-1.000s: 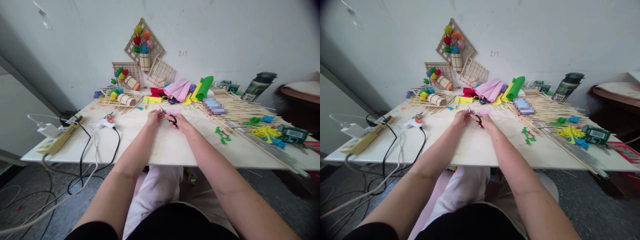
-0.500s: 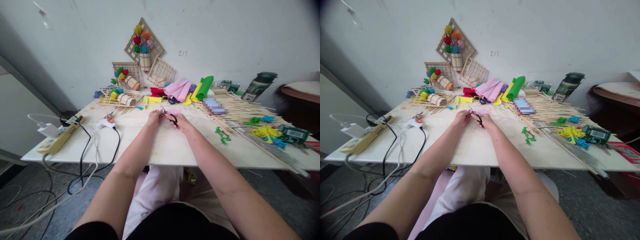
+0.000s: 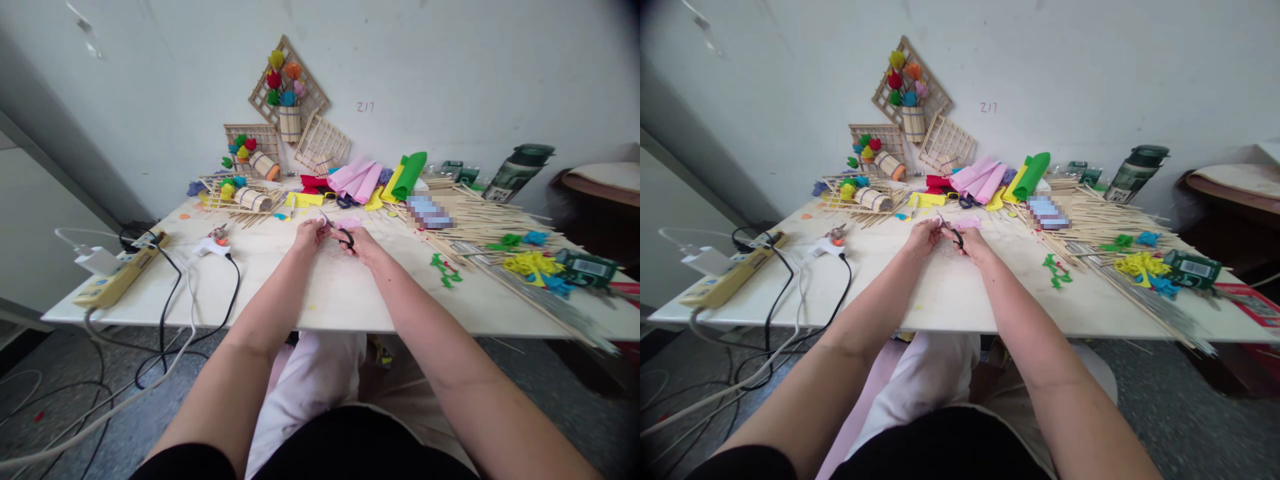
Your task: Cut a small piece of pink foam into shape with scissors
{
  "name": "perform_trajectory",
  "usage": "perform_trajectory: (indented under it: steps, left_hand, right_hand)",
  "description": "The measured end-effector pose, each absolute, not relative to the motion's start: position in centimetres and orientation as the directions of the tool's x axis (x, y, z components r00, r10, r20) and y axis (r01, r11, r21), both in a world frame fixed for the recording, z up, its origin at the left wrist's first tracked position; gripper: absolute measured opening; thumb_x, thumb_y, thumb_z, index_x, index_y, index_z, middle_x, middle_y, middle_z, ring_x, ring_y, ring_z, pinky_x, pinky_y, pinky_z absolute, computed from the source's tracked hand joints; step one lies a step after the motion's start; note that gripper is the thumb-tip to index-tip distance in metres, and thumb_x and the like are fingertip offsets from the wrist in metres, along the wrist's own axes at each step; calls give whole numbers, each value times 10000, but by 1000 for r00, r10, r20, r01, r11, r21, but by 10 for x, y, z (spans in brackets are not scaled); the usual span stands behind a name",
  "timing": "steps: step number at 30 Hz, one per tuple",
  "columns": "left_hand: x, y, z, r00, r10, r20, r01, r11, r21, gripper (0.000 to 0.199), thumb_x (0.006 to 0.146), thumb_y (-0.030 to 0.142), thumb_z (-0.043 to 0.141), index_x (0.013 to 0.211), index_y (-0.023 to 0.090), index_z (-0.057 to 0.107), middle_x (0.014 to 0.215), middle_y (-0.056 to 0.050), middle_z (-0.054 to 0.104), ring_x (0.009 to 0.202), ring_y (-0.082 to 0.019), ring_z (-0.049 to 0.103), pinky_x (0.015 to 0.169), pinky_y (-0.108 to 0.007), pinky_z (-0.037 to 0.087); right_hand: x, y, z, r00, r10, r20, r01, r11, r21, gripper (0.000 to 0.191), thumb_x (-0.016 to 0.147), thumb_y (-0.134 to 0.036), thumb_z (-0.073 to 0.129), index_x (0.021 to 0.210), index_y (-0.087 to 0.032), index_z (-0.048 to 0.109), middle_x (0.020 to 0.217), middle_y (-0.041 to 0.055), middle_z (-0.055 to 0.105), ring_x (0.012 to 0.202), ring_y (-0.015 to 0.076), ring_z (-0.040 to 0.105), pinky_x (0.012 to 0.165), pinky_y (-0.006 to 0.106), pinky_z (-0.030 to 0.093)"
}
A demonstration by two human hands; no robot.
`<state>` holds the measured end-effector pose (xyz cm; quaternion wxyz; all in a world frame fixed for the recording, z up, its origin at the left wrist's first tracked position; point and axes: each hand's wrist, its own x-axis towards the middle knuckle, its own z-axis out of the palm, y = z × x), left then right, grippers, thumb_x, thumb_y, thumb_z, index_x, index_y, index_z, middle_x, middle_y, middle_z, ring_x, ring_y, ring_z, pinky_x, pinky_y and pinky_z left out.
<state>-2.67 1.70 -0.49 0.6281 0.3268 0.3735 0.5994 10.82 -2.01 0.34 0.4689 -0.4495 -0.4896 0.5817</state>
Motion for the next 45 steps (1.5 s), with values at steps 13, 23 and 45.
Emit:
perform_trajectory:
  steps: [13, 23, 45]
  left_hand:
    - [-26, 16, -3, -22, 997, -72, -534, 49, 844, 141, 832, 80, 541, 696, 107, 568, 646, -50, 639, 601, -107, 627, 643, -227, 519]
    - [-26, 16, -3, -27, 997, -73, -520, 48, 852, 138, 838, 85, 541, 704, 109, 563, 671, -53, 647, 607, -107, 626, 658, -241, 526]
    - [-23, 8, 2, 38, 998, -58, -481, 70, 874, 182, 834, 77, 549, 656, 110, 560, 617, -43, 633, 556, -107, 611, 638, -240, 510]
  right_hand:
    - [107, -22, 5, -172, 984, -55, -101, -74, -992, 292, 680, -326, 788, 708, -95, 614, 604, -3, 552, 391, 9, 384, 280, 116, 240]
    - [107, -27, 9, -168, 983, -74, -97, -91, -991, 273, 707, -324, 771, 705, -103, 611, 519, -21, 524, 364, 19, 377, 285, 130, 244]
    - [109, -21, 2, -156, 986, -50, -122, -70, -990, 358, 661, -421, 793, 754, -124, 615, 602, 0, 566, 392, 30, 399, 282, 139, 252]
